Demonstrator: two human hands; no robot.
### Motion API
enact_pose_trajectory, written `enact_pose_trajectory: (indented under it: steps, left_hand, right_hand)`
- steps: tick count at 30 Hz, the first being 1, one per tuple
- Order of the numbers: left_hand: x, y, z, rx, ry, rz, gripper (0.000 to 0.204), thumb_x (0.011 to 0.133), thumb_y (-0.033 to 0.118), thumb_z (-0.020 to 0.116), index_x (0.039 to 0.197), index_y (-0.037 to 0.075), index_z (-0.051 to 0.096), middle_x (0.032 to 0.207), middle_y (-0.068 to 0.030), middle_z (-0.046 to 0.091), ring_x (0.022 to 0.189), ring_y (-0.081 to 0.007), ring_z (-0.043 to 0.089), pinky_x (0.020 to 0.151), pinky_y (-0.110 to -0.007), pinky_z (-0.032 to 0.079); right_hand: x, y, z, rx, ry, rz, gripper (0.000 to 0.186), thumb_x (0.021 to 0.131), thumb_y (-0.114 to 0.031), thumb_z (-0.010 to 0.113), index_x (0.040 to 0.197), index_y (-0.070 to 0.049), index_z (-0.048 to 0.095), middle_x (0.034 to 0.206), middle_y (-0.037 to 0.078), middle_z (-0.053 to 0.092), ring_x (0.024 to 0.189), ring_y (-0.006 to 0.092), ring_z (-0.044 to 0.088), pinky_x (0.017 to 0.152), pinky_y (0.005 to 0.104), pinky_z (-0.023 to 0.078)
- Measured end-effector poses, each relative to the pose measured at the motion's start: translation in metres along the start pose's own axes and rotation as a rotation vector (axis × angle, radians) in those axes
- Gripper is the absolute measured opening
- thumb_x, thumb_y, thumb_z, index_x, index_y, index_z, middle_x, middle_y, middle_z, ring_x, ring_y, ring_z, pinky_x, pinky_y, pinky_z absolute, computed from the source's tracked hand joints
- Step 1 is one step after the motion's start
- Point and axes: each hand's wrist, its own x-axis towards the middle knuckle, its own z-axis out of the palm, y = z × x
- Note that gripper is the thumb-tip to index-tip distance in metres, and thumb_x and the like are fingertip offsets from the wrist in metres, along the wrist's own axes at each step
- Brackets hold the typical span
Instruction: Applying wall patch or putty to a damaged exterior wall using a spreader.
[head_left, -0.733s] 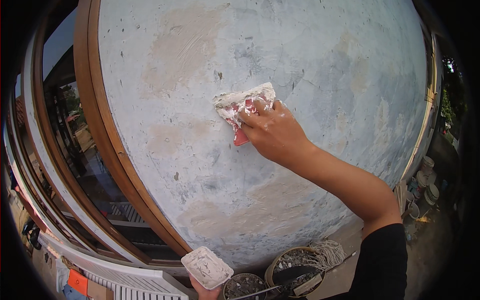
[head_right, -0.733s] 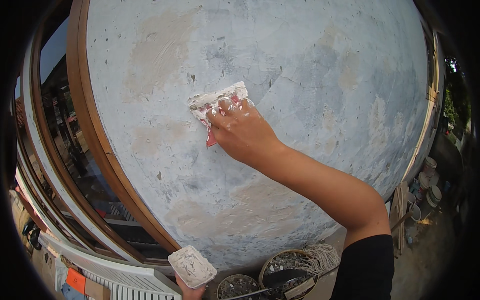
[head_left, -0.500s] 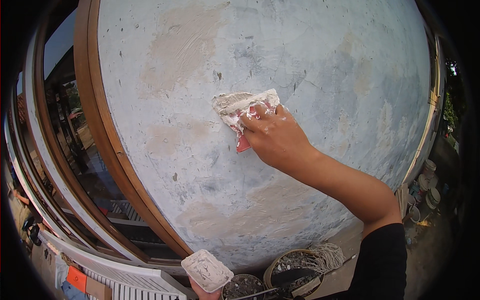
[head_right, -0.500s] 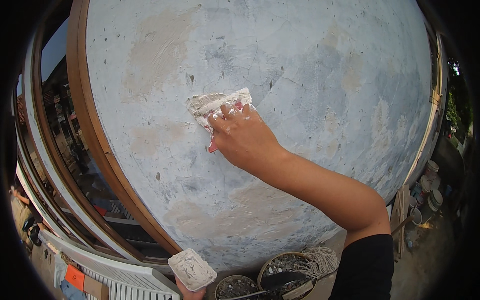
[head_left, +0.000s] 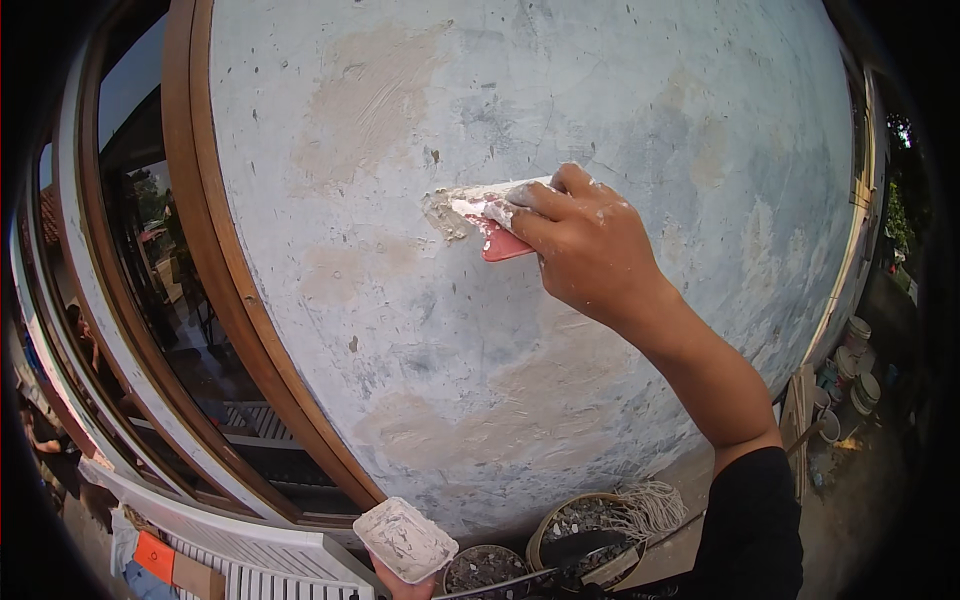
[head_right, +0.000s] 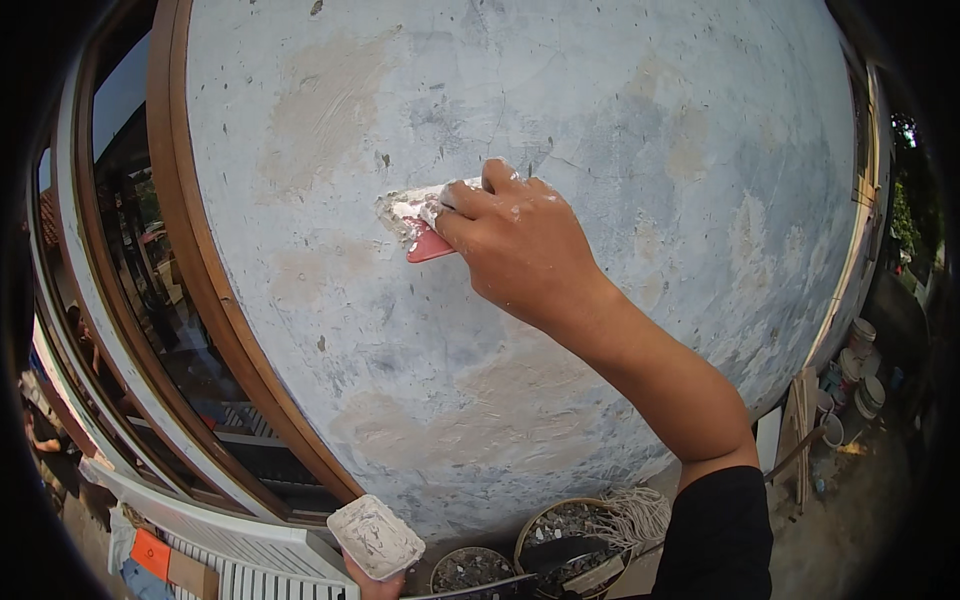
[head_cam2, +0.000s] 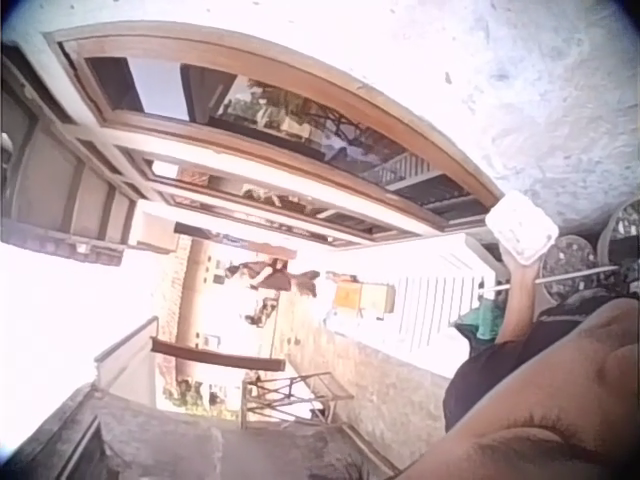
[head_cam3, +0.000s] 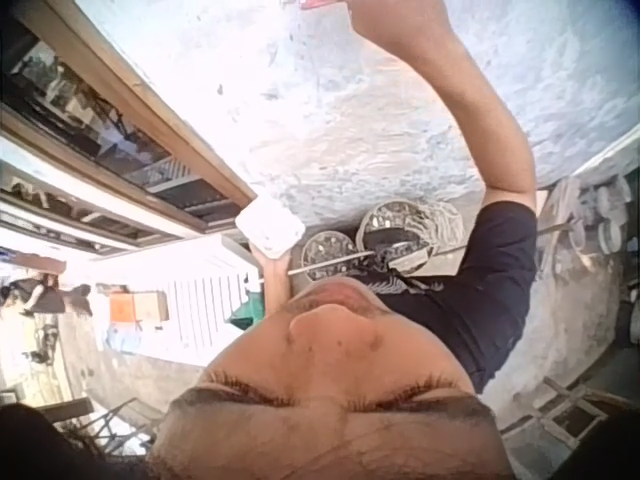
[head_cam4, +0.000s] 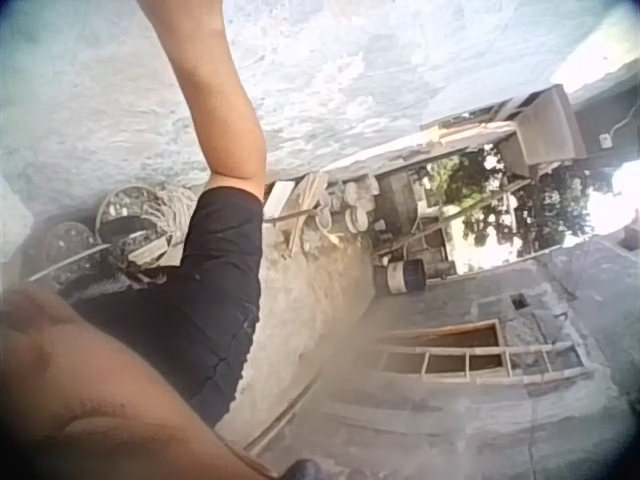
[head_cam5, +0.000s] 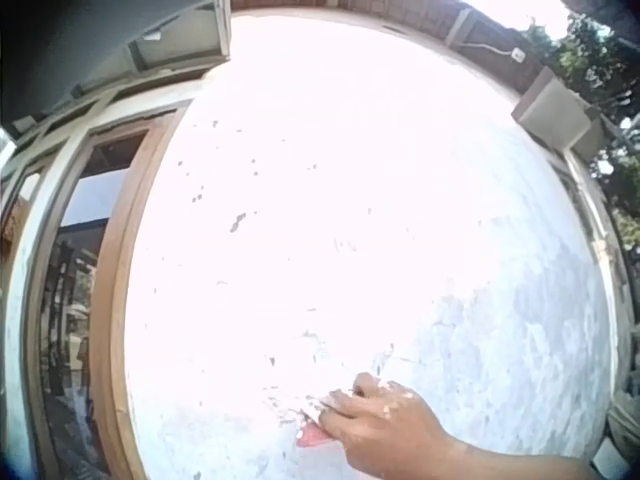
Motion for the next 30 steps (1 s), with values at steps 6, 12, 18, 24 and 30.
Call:
enact_pose_trajectory:
  steps: [6, 12, 18, 24, 30]
  left_hand:
    - [-0.005, 0.005, 0.021, -0.081, 0.081, -0.117, 0.051, 0.1, 0.04, 0.036, 0.139, 0.01, 0.049, 0.133, -0.011, 0.058, 0.122, -0.0327, 0.055, 0.103, -0.053, 0.044]
    - [0.005, -0.001, 0.012, -0.096, 0.042, -0.085, 0.057, 0.099, 0.053, 0.036, 0.139, 0.014, 0.052, 0.13, -0.0096, 0.062, 0.118, -0.0349, 0.059, 0.1, -0.056, 0.047]
    - [0.008, 0.005, 0.007, -0.101, -0.061, -0.081, 0.059, 0.099, 0.056, 0.035, 0.14, 0.016, 0.052, 0.131, -0.0091, 0.062, 0.117, -0.0355, 0.061, 0.099, -0.057, 0.048]
    - [0.003, 0.007, 0.01, -0.216, -0.007, -0.143, 0.066, 0.094, 0.064, 0.037, 0.141, 0.019, 0.052, 0.133, -0.0092, 0.062, 0.117, -0.0381, 0.061, 0.098, -0.063, 0.046]
    - [-0.006, 0.007, -0.005, -0.186, -0.035, -0.129, 0.067, 0.094, 0.064, 0.037, 0.142, 0.019, 0.052, 0.135, -0.0088, 0.06, 0.121, -0.0378, 0.058, 0.102, -0.062, 0.044]
  right_hand:
    - [0.019, -0.014, 0.047, -0.099, 0.064, 0.043, 0.015, 0.077, -0.002, 0.064, 0.089, -0.005, 0.072, 0.101, 0.006, 0.067, 0.095, 0.0253, 0.063, 0.069, 0.0368, 0.056]
    - [0.017, -0.023, 0.055, -0.046, 0.081, 0.083, 0.009, 0.077, -0.003, 0.063, 0.083, -0.002, 0.07, 0.097, 0.008, 0.065, 0.095, 0.0257, 0.062, 0.07, 0.0382, 0.055]
    - [0.006, -0.028, 0.056, -0.04, 0.003, 0.055, 0.009, 0.079, -0.004, 0.062, 0.082, -0.001, 0.07, 0.097, 0.01, 0.066, 0.098, 0.0279, 0.064, 0.072, 0.0405, 0.054]
    - [-0.017, -0.042, 0.057, 0.013, -0.082, 0.036, 0.01, 0.08, -0.004, 0.062, 0.083, -0.002, 0.071, 0.096, 0.008, 0.066, 0.094, 0.026, 0.063, 0.071, 0.0397, 0.054]
    - [-0.011, -0.026, 0.022, 0.121, -0.096, 0.069, 0.01, 0.077, -0.002, 0.064, 0.084, -0.004, 0.071, 0.089, 0.006, 0.066, 0.088, 0.0262, 0.063, 0.067, 0.0389, 0.055]
